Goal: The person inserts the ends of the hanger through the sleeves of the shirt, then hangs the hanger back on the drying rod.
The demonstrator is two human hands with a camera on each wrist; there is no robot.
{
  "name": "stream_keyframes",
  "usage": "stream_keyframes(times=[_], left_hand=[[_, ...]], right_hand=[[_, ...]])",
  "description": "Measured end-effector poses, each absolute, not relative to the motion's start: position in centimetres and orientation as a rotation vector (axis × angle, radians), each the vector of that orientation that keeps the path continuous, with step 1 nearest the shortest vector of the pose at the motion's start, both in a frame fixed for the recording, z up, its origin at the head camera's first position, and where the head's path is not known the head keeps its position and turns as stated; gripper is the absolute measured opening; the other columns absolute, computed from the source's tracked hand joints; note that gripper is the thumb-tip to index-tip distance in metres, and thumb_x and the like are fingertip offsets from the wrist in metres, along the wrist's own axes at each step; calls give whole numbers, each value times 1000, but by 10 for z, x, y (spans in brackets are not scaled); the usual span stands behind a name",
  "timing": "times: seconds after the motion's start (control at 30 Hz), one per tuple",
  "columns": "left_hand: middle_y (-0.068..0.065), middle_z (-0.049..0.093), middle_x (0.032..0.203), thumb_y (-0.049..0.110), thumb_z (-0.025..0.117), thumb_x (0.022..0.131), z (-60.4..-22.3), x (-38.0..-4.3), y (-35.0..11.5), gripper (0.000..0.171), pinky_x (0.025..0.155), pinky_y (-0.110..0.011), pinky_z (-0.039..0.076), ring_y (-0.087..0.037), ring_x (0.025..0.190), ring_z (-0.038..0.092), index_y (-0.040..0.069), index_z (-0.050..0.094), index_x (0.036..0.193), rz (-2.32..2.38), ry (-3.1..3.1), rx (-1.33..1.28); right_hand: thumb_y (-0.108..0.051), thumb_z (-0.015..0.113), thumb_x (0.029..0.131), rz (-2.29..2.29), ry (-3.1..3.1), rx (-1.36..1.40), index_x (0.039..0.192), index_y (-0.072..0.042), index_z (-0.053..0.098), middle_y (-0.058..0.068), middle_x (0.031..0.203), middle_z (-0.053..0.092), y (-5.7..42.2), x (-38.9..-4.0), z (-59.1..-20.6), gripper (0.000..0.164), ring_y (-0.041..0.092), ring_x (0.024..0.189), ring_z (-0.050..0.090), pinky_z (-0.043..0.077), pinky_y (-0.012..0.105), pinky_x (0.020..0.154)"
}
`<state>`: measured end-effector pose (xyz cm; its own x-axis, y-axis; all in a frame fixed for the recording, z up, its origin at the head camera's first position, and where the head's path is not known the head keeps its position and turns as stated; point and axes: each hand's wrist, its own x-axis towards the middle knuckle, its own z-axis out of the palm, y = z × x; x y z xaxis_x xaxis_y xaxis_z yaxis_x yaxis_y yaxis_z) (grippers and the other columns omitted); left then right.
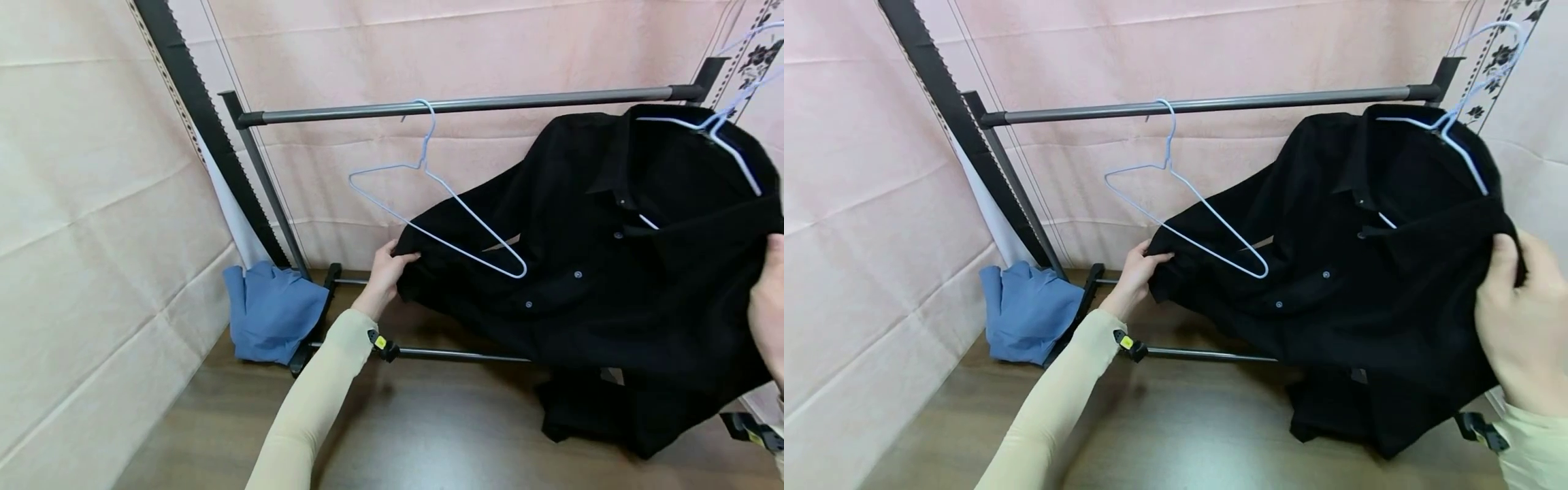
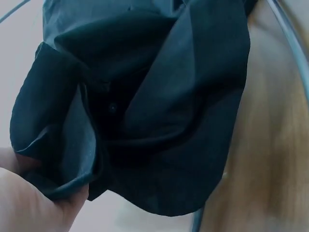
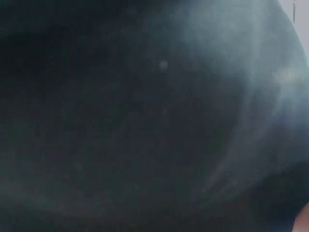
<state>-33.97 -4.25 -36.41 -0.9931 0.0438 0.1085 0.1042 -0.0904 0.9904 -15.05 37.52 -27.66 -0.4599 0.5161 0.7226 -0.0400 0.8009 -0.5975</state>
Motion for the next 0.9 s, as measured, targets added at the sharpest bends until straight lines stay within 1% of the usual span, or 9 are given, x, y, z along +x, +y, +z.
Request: stream_keyframes(times=[0.1, 0.2, 0.33, 0.43, 0.5, 0.57, 0.7, 0.8, 0.9], left_hand=[[-6, 61, 106, 5, 74, 76, -373, -339, -33, 38, 78, -33, 47, -20, 91, 58, 9, 63, 113, -2294, -2129, -209], [-4, 62, 108, 6, 74, 76, -387, -335, -23, 45, 78, -34, 48, -20, 93, 59, 11, 61, 119, -2271, -2230, -273], [-2, 62, 109, 5, 74, 75, -407, -325, -7, 49, 82, -33, 46, -18, 95, 58, 11, 60, 122, -2209, -2364, -362], [-1, 62, 108, 4, 74, 74, -418, -317, 3, 49, 85, -31, 44, -16, 96, 57, 11, 61, 120, -2162, -2436, -444], [-1, 62, 109, 2, 73, 75, -422, -314, 8, 49, 87, -32, 43, -16, 97, 57, 12, 60, 122, -2129, -2495, -488], [-2, 61, 113, 1, 72, 76, -425, -311, 10, 52, 89, -35, 42, -17, 100, 56, 11, 57, 125, -2097, -2563, -523], [-3, 54, 124, 7, 73, 77, -429, -306, 11, 63, 96, -39, 37, -19, 113, 49, 12, 47, 134, -2000, -2742, -546], [-2, 51, 128, 13, 77, 75, -432, -303, 6, 70, 98, -40, 34, -19, 118, 45, 12, 43, 137, -1976, -2801, -528], [-3, 51, 128, 17, 78, 74, -435, -303, -1, 73, 98, -40, 35, -20, 116, 46, 11, 43, 136, -1990, -2784, -491]], right_hand=[[-32, 38, 101, 655, -1897, -334, 118, 7, 55, 5, 91, 55, 374, -156, -274, 46, 13, 94, 51, 32, 28, 85], [-34, 43, 99, 658, -1860, -308, 117, 1, 60, 0, 93, 59, 373, -162, -273, 43, 4, 93, 52, 32, 18, 85], [-33, 42, 99, 705, -1906, -323, 119, -2, 60, 17, 112, 60, 374, -166, -273, 41, 9, 105, 51, 33, 22, 93], [-32, 43, 99, 731, -1921, -300, 118, -3, 61, -6, 105, 59, 376, -167, -273, 39, -8, 96, 44, 31, 15, 88], [-30, 44, 99, 730, -1923, -269, 116, -1, 61, -14, 99, 55, 377, -167, -274, 38, -16, 89, 38, 28, 13, 82], [-28, 44, 99, 709, -1927, -232, 115, 2, 60, -9, 97, 57, 378, -167, -275, 38, -11, 90, 43, 27, 13, 81], [-25, 44, 99, 695, -1943, -188, 113, 6, 60, 22, 105, 59, 378, -167, -278, 37, -4, 97, 47, 30, 14, 86], [-24, 44, 100, 714, -1967, -164, 115, 7, 59, 27, 110, 58, 375, -169, -281, 38, 8, 104, 50, 32, 20, 95], [-23, 43, 100, 723, -1997, -158, 117, 10, 56, 30, 112, 56, 373, -170, -283, 39, 32, 104, 50, 33, 26, 97]])
